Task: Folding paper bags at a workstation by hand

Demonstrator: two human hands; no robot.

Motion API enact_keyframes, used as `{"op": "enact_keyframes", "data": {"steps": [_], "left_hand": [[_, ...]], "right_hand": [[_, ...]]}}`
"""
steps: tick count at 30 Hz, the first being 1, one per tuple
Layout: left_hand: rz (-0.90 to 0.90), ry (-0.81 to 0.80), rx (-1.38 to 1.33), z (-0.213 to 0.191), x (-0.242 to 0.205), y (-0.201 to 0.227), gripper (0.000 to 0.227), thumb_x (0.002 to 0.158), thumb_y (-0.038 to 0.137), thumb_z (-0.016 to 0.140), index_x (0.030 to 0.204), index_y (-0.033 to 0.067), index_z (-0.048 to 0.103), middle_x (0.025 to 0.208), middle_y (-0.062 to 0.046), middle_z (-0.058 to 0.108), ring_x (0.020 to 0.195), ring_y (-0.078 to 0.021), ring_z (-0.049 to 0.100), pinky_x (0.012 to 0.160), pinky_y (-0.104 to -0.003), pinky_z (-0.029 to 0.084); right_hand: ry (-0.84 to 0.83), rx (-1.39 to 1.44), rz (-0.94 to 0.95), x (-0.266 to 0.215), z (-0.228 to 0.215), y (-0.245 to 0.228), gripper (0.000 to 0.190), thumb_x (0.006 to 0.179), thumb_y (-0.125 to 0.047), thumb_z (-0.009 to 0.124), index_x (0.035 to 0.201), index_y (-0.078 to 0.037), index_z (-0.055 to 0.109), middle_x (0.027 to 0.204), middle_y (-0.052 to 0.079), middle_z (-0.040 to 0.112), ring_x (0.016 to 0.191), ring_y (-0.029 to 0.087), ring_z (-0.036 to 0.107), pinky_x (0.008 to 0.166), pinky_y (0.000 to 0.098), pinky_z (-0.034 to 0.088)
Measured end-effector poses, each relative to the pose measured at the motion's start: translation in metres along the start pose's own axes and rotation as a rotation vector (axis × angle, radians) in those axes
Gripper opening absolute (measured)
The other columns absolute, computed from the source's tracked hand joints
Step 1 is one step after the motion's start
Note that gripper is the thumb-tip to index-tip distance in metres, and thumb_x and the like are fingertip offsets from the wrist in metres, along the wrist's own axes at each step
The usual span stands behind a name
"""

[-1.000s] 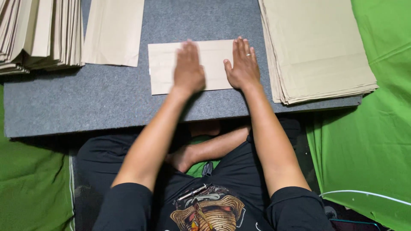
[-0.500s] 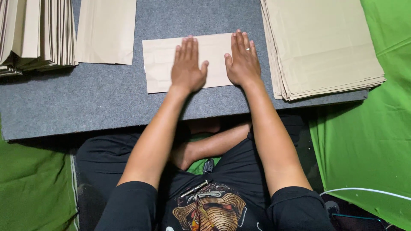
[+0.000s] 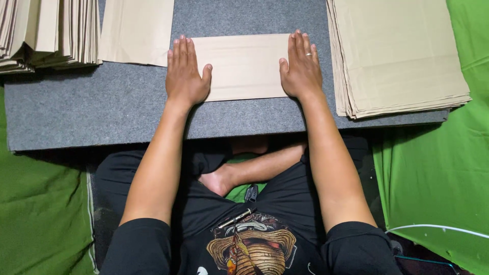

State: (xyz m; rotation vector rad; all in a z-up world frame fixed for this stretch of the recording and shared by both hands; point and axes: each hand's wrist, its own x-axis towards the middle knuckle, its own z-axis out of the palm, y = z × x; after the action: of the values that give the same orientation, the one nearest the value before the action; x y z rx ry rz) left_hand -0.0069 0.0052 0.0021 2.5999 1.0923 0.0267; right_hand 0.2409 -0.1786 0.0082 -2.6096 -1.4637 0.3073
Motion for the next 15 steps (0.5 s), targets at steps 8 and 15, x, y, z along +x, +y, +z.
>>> {"op": "enact_keyframes", "data": {"steps": [8,15], "left_hand": [[-0.050,-0.068,0.021,-0.017,0.000,0.018,0.079,0.108,0.050,0.023,0.164,-0.0007,-0.002,0.173,-0.019,-0.005,0.160,-0.0316,-0.009,0.129,-0.045,-0.006],[0.274,0.185,-0.014,0.087,0.037,0.093,0.090,0.102,0.047,0.058,0.162,-0.0067,0.018,0.170,-0.029,0.014,0.159,-0.0415,0.009,0.130,-0.051,0.007]], "right_hand": [[0.017,-0.015,-0.002,0.003,0.003,0.002,0.066,0.110,-0.033,0.027,0.165,-0.001,0.009,0.174,0.015,0.005,0.161,0.029,0.000,0.130,0.0476,0.001],[0.014,-0.028,-0.001,0.002,0.002,-0.001,0.067,0.110,-0.033,0.028,0.165,-0.002,0.008,0.174,0.015,0.006,0.161,0.029,0.001,0.130,0.0472,0.001]]}}
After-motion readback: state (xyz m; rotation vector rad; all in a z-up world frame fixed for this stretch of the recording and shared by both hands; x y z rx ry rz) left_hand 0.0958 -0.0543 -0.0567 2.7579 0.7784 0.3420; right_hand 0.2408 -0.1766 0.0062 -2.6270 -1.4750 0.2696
